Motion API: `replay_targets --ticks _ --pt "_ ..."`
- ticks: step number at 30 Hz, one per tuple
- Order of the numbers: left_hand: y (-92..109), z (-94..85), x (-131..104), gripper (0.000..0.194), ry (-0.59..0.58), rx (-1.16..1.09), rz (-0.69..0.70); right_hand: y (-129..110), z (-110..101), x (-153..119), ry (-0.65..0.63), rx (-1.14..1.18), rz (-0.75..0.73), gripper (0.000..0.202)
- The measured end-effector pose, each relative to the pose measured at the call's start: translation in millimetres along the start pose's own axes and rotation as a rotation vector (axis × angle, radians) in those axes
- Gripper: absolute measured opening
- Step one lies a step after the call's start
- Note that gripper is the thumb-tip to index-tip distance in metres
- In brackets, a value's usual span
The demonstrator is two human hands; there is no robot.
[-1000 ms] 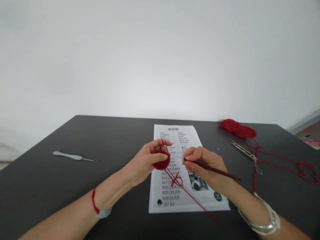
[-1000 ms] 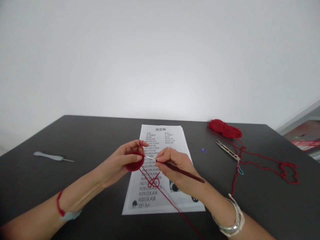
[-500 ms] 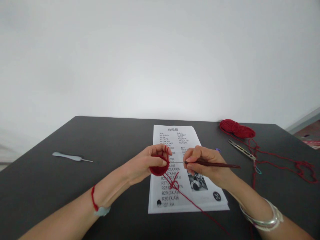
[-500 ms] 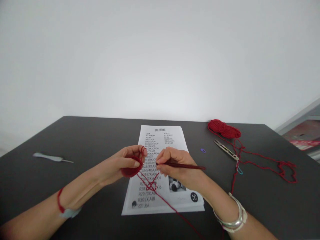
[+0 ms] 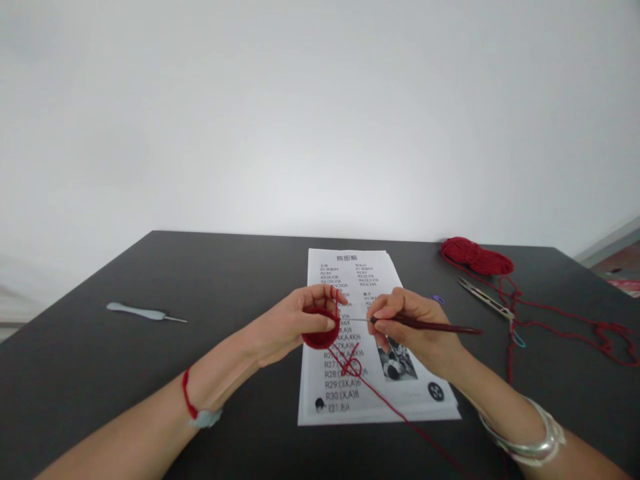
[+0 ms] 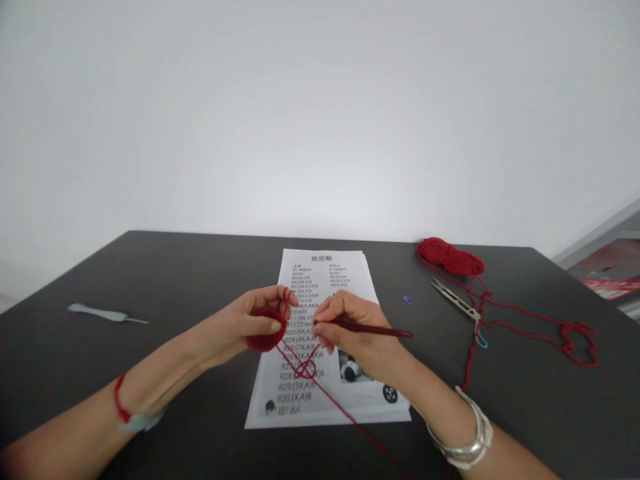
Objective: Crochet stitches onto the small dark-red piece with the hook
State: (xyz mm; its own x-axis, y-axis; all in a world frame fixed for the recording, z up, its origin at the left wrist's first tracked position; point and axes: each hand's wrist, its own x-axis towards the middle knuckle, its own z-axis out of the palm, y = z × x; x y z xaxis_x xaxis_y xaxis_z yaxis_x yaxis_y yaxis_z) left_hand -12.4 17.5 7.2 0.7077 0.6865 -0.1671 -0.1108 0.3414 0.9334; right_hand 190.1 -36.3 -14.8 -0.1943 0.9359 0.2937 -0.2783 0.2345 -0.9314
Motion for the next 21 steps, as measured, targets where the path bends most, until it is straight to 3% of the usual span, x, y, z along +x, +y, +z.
replay_targets --ticks 7,14,17,21 --pt "-0.3 -4.6 -0.4 0.028 -0.044 -0.019 -0.031 -8.4 -0.6 -0.6 -0.033 -0.026 0.035 0.011" --pt "1.5 -3.6 -0.3 0.026 -0.08 -0.023 -0.065 -4.0 -6.6 7.5 -0.097 0.226 0.171 0.014" --pt "2.1 2.7 -0.6 0.021 -0.01 0.011 -0.019 1.0 -2.1 11.3 -0.102 0.413 0.299 0.016" --pt "-1.8 11.8 0.1 0.023 0.131 0.029 0.109 7.5 9.2 13.9 0.004 0.584 0.411 0.017"
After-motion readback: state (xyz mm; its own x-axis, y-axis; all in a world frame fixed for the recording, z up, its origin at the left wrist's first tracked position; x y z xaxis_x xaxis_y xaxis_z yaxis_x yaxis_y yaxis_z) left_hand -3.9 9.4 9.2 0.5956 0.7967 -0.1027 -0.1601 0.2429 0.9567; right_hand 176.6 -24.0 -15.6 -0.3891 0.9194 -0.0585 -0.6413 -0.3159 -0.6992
